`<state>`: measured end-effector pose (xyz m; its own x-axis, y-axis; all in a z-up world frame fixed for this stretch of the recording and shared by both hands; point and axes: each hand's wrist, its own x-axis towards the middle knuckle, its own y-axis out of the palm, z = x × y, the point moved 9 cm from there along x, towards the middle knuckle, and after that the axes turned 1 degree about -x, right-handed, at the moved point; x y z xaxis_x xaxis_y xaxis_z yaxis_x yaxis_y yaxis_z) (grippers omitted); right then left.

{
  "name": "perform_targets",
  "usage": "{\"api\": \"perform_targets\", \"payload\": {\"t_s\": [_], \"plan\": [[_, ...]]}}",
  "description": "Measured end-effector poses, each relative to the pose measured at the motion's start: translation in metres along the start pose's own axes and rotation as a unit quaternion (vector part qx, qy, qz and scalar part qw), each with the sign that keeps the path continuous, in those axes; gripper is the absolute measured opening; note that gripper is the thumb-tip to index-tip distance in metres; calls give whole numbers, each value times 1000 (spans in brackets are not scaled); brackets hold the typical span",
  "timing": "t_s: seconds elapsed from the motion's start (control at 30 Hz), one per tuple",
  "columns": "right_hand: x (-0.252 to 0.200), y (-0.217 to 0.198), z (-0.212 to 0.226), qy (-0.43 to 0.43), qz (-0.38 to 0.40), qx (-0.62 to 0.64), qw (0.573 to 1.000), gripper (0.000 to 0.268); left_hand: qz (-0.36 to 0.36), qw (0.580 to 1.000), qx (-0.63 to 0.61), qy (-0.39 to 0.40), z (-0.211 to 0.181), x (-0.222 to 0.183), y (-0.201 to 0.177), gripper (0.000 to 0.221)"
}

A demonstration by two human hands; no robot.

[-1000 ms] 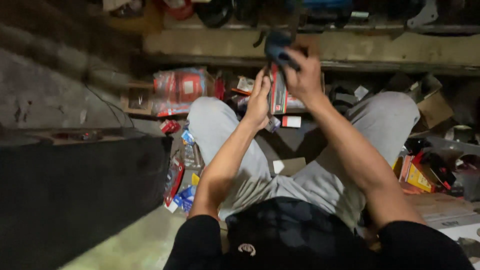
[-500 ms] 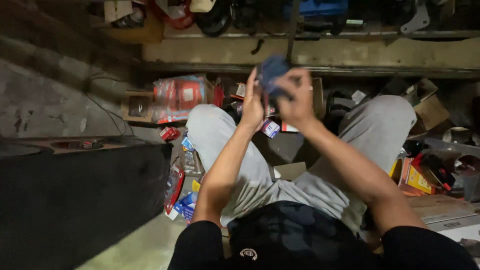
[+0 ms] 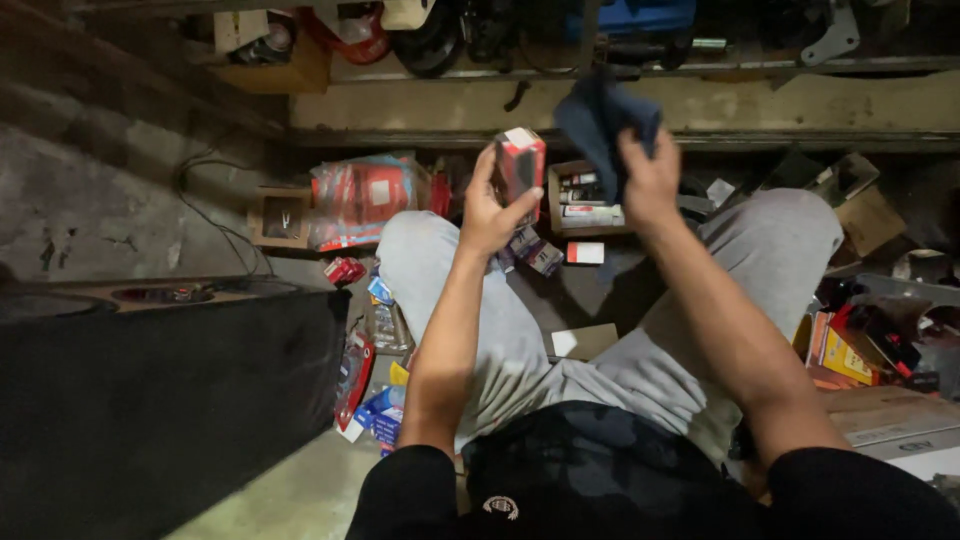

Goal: The recorder is using a cloth to wipe down a small product box in a cluttered storage area.

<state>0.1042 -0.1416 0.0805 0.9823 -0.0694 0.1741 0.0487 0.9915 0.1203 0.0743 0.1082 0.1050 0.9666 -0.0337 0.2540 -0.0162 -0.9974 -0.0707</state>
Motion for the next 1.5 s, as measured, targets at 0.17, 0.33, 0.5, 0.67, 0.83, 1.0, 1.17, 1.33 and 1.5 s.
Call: {"api": "perform_targets", "payload": {"t_s": [0.17,0.33,0.5,0.67,0.83,1.0,1.17,1.33,1.5], "plan": [[-4,-2,77,-150,7,-53,987,28,26,985,157,61,-47,4,8,73],[-21,48,106,-255,162,-224,926,33,114,977,133,118,-26,-7,30,59],[-24,51,106,-227,139,-252,931,33,130,977,131,109,-36,-9,39,59],[-31,62,109,-310,158,-284,894,36,105,981,126,104,-31,-10,29,57],[-26,63,118,-252,147,-246,924,35,102,980,145,89,-29,-7,28,52],[-8,36,77,-175,82,-208,959,30,121,991,-42,48,-9,-7,23,64],[0,20,64,-67,-1,-70,995,29,81,862,-469,-175,47,-15,42,50],[-44,92,94,-325,112,-265,901,38,-92,900,-283,-318,206,-66,56,33],[-71,117,95,-316,246,-282,872,40,140,729,-601,-294,66,-22,67,79]]}}
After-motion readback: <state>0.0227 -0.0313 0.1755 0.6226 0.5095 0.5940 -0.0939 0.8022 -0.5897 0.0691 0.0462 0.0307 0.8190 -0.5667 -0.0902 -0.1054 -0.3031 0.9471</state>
